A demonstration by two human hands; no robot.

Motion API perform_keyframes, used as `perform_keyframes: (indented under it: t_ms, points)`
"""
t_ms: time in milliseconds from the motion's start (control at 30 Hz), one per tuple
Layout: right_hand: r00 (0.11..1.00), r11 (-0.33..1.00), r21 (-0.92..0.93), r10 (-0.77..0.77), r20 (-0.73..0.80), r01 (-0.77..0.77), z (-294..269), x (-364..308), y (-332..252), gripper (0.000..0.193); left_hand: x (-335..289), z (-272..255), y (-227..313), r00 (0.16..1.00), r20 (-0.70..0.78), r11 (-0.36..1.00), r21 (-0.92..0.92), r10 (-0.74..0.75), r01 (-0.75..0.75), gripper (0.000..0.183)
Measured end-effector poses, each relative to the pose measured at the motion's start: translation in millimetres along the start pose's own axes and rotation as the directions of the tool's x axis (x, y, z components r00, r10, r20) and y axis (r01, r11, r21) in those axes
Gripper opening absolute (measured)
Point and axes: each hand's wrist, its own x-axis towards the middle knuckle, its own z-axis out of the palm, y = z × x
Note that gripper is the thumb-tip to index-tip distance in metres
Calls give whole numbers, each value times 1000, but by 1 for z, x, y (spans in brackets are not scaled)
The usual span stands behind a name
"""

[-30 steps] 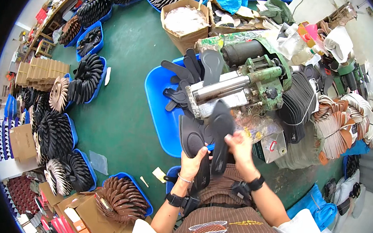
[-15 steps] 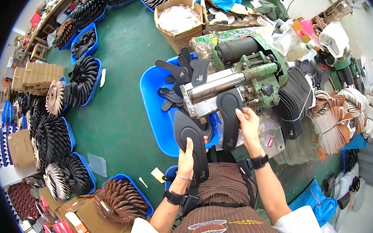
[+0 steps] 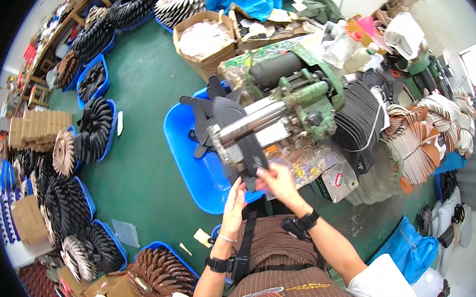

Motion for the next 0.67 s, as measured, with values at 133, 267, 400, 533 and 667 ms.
perform_keyframes:
  t_ms: [133,267,400,533,667]
  points:
    - [1000,904,-428,18,5,-14,-70,-40,42,14,5,15,6,999,17,998,38,-50,49,56]
    - [880,756,-652,-274,-387,-51,-194,-49,43,12,21,39,-5,993,85,980,189,-84,66,45]
    - [600,863,-505,-386,-701,-35,-318,-34,-3,14,50,90,-23,972,233,957,289,-34,-36,42]
    - [682,911,-407,-334,-650,58,-373,-24,-17,18,80,174,-11,941,335,726,633,55,-268,47]
    - [780,690,-723,-451,-433,-3,-339,-21,-16,74,124,257,-10,974,221,792,584,54,-177,66]
